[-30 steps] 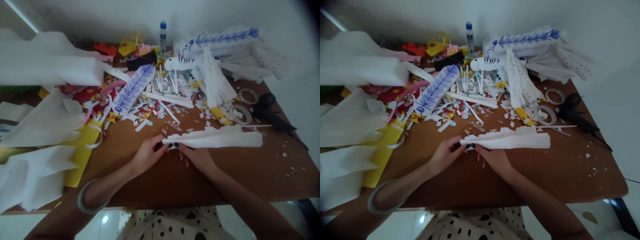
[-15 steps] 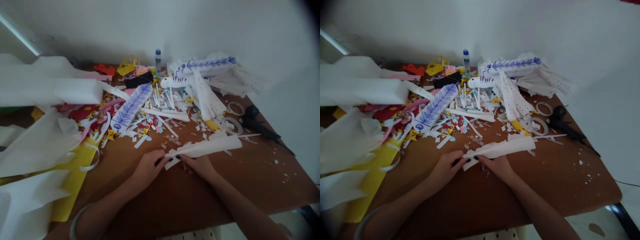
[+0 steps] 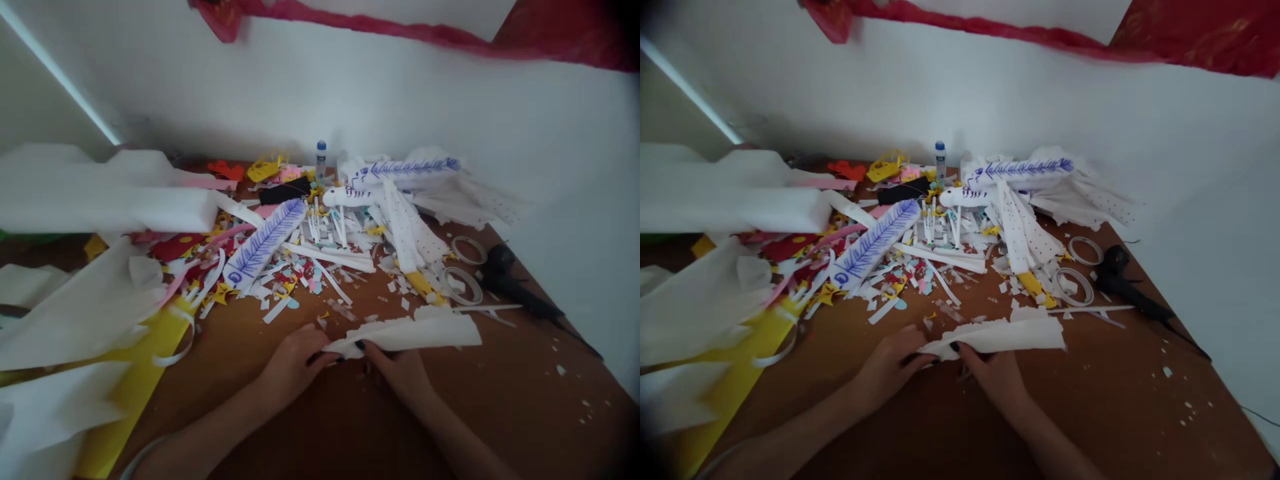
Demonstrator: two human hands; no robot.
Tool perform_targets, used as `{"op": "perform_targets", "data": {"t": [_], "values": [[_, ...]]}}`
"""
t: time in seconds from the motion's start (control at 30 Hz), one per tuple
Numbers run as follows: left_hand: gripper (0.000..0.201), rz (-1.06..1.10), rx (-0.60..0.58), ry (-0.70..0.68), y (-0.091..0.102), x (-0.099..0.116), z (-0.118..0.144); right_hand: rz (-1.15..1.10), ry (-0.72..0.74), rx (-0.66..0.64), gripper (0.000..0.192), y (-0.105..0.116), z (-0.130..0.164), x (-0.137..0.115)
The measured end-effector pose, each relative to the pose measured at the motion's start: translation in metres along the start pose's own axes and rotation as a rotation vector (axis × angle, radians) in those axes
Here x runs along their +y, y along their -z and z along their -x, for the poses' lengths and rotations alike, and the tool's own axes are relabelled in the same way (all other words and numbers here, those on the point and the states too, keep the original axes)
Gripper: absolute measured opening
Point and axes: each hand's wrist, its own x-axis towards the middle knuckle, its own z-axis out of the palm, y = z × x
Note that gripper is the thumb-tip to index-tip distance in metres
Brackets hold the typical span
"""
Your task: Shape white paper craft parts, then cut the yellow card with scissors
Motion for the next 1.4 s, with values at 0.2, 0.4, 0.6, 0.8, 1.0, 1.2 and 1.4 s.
{"op": "perform_targets", "data": {"t": [0.2, 0.4, 0.6, 0.8, 1.0, 1.2, 1.4], "values": [[0.036, 0.074, 0.015, 0.092, 0.007, 0.006, 0.001, -0.031, -0.078, -0.006, 0.037, -0.002, 0.003, -0.004], [0.042, 0.071, 0.062, 0.141, 0.015, 0.002, 0.007, 0.010, -0.145, -0.054, 0.039, -0.003, 0.007, -0.010], [0.042, -0.050, 0.111, 0.100, 0.018, -0.005, 0.009, 0.037, -0.042, -0.028, 0.033, 0.000, 0.005, -0.009], [0.034, -0.165, 0.101, 0.088, 0.012, -0.005, 0.012, -0.079, 0.079, -0.019, 0.032, -0.002, -0.002, -0.007], [0.043, -0.082, 0.103, 0.196, 0.019, 0.000, 0.012, -0.080, 0.381, 0.162, 0.034, 0.032, -0.035, -0.002], [0.045, -0.131, 0.077, 0.241, 0.019, 0.003, 0.009, 0.622, 0.401, 0.722, 0.026, 0.141, -0.059, 0.021], [0.040, -0.283, 0.099, 0.181, 0.019, 0.000, 0.009, 0.862, 0.180, 0.638, 0.016, 0.169, -0.062, 0.045]]}}
